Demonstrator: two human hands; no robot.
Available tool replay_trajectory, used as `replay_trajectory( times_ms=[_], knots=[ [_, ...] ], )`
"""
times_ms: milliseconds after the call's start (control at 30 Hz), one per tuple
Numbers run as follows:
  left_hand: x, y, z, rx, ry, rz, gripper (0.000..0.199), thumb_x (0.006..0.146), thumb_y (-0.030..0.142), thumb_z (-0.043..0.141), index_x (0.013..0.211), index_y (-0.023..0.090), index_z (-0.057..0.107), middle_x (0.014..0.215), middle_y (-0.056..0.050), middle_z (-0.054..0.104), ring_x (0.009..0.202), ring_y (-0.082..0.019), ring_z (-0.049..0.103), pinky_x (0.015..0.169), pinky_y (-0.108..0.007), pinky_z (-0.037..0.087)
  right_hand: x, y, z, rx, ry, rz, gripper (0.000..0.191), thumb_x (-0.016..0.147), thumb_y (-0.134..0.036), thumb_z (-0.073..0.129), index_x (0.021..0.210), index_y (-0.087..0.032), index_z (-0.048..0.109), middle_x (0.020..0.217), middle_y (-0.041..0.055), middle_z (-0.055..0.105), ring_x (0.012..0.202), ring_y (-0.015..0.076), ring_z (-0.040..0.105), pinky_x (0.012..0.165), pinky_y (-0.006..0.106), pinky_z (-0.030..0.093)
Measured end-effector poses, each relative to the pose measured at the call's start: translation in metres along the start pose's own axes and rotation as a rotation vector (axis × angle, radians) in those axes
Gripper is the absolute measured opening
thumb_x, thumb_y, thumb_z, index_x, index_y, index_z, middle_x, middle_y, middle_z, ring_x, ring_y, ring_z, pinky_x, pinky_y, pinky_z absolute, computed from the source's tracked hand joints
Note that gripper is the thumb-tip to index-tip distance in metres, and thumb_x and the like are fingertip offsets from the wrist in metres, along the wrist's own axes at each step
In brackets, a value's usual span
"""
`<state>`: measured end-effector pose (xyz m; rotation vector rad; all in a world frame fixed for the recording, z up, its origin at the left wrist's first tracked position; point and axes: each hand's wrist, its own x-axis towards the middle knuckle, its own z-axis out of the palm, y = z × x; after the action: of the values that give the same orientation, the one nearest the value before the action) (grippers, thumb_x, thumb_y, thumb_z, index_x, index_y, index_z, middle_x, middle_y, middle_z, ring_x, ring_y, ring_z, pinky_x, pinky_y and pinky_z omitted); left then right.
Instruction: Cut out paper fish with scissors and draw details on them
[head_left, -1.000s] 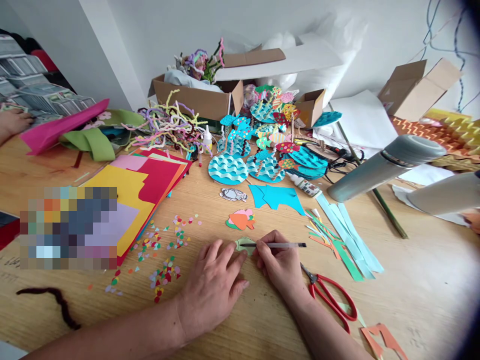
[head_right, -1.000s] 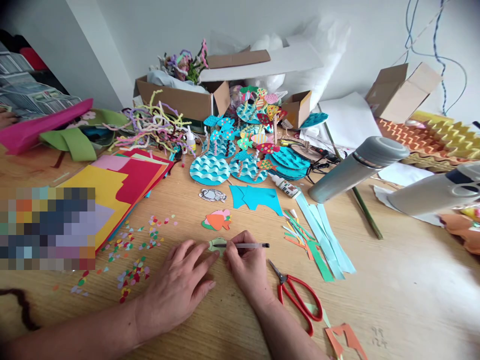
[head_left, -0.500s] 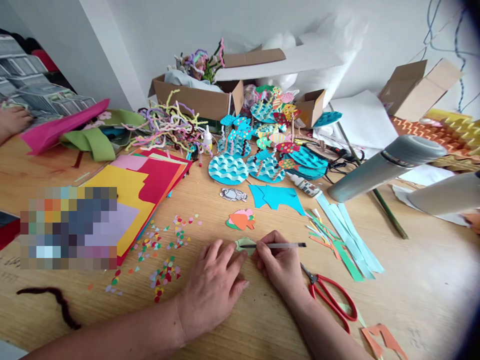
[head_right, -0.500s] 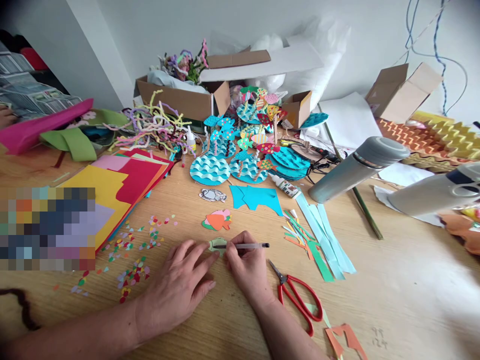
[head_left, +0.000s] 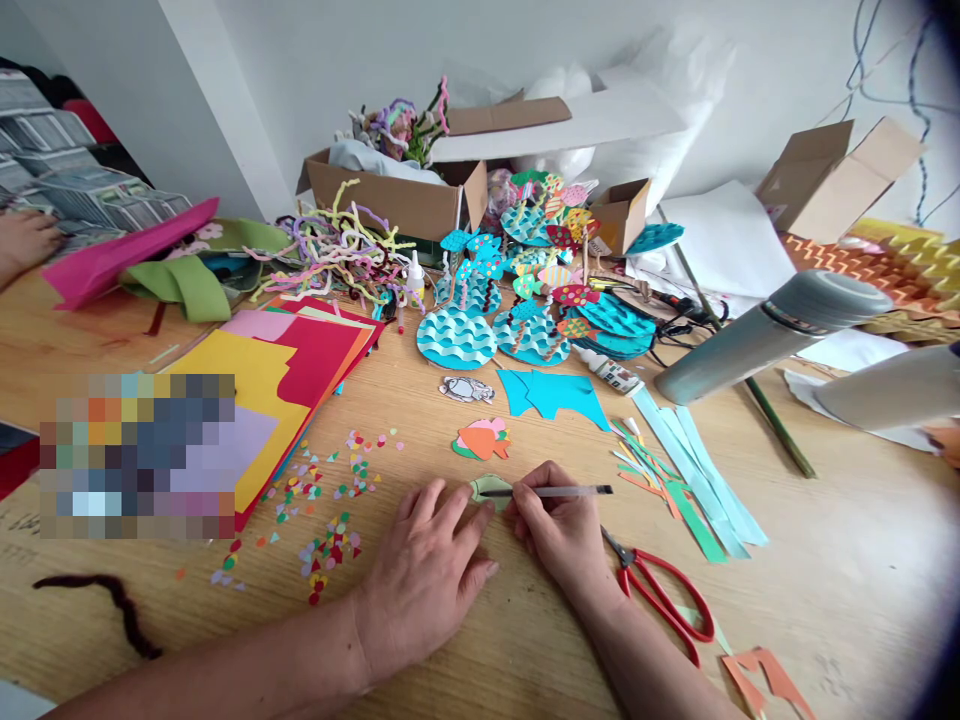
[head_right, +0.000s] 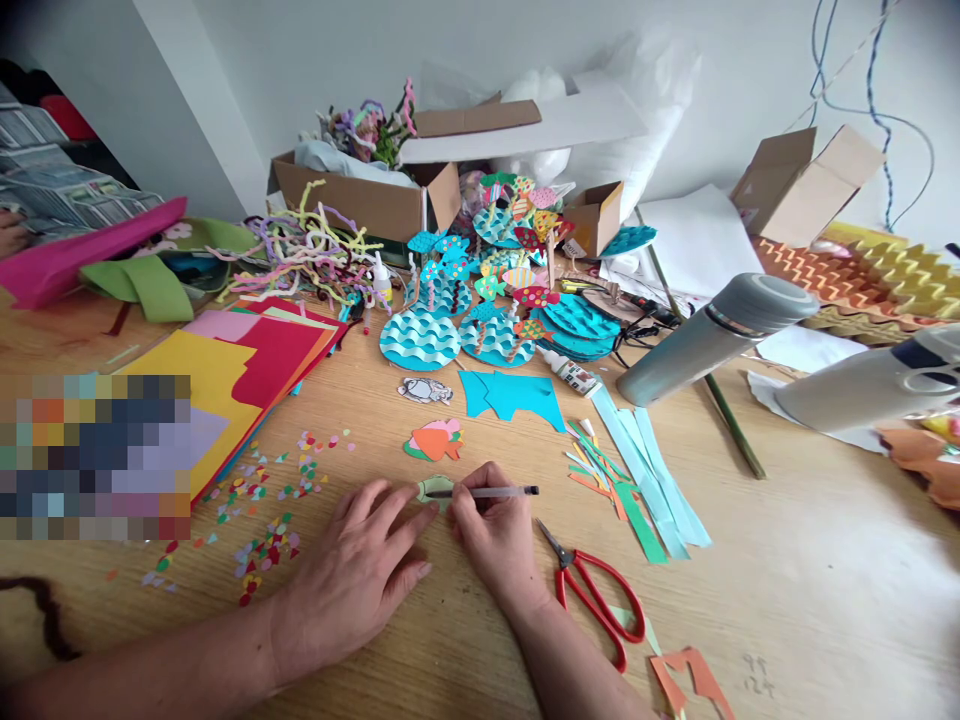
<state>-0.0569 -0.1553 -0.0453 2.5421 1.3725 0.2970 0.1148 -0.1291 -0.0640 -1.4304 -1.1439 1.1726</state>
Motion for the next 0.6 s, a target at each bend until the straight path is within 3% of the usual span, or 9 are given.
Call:
replay_trajectory(
  times_ms=[600],
  knots=[
    [0.0009,0.0003,-0.0010,0.013,0.022,0.014,0.043,0.091,0.042,0.046,0.130,0.025,0.050,0.128,-0.007,0.051,0.117,-0.028,0.040,0.097,-0.045,0.037,-0.0008,0.0003,-0.0003,-0.006,0.001,0.002,0.021,0.080,-0.033,0.061,0.067,-0.021,0.049,0.048,-0.0039,0.056,0.036,0.0093,0.046,0.033,0.018,0.033]
  ],
)
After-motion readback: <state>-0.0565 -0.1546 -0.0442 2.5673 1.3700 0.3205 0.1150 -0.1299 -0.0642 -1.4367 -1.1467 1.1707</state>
